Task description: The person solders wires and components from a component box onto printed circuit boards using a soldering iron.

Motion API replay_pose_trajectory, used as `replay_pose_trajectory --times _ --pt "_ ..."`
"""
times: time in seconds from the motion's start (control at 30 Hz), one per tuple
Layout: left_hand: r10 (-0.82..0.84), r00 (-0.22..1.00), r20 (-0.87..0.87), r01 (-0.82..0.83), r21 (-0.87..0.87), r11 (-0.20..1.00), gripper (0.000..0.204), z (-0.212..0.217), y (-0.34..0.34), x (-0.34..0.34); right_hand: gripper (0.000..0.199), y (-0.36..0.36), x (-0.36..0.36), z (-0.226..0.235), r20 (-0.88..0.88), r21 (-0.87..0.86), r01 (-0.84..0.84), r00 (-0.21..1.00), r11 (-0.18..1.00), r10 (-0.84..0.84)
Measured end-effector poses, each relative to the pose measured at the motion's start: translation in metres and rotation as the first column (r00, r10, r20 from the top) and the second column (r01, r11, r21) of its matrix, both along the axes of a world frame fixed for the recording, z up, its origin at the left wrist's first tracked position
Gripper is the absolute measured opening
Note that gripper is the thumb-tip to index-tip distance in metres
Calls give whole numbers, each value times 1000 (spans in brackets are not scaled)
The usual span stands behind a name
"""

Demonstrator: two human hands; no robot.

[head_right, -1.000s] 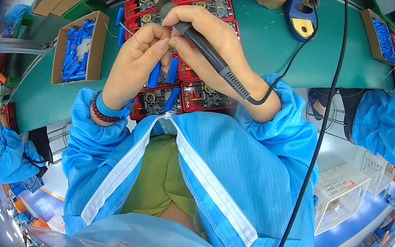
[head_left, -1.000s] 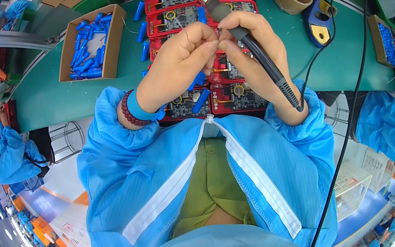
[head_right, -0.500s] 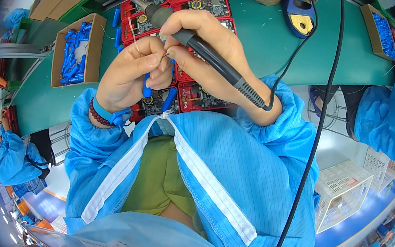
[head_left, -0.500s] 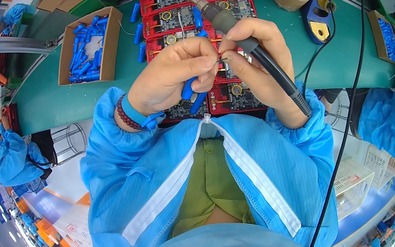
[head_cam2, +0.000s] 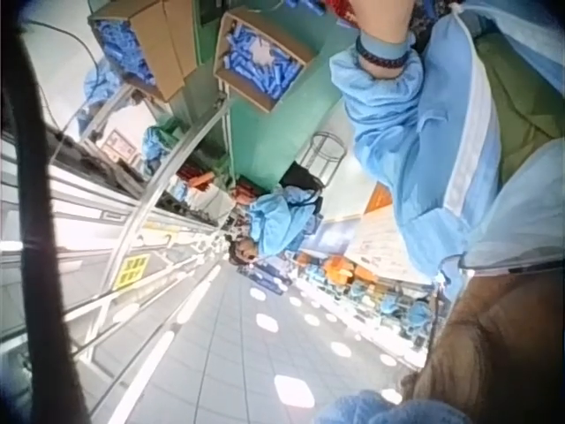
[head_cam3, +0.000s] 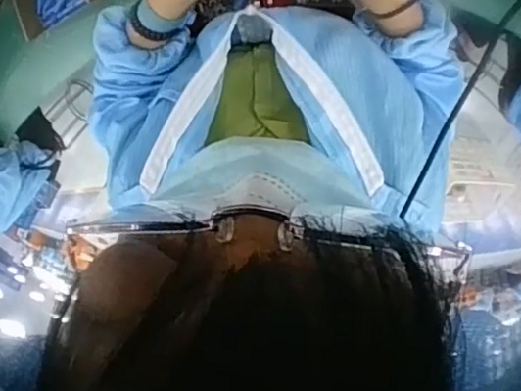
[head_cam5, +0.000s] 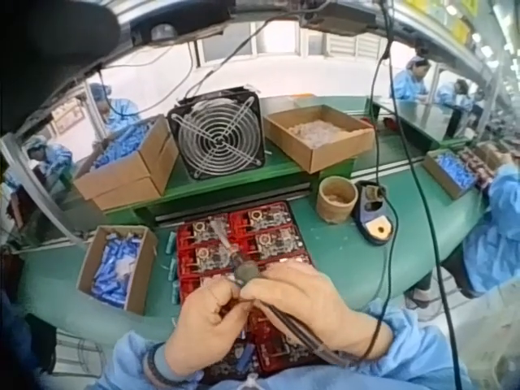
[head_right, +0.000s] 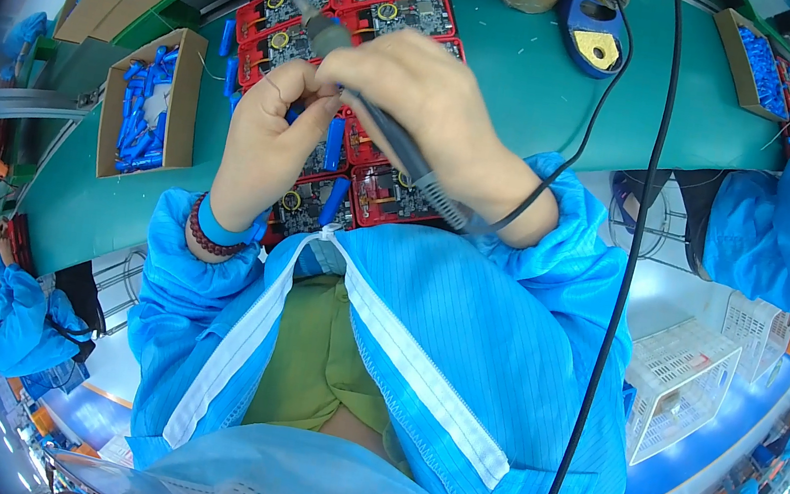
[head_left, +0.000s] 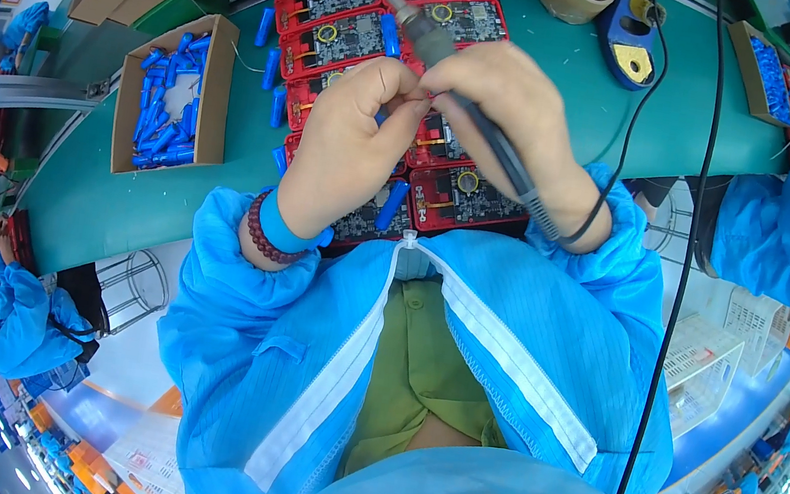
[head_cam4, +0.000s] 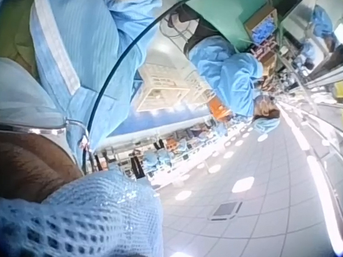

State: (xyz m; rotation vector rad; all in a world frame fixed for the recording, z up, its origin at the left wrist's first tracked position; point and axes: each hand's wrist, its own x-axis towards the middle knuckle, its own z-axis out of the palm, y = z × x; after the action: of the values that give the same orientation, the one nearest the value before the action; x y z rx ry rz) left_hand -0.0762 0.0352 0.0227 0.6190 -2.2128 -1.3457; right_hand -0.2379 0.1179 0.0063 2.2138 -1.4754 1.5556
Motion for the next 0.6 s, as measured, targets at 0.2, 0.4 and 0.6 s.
replay_pose_trajectory --times 0.2,0.4,0.6 --pt "9 998 -56 -20 -216 976 5 1 1 -2 31 2 3 -7 45 42 2 999 999 -4" --pt "-61 996 -60 43 -263 964 8 7 2 -4 30 10 -4 -3 -6 72 -37 999 997 38" --pt "336 896 -289 -324 89 942 5 1 -52 24 29 11 -62 0 9 -59 338 941 939 -338"
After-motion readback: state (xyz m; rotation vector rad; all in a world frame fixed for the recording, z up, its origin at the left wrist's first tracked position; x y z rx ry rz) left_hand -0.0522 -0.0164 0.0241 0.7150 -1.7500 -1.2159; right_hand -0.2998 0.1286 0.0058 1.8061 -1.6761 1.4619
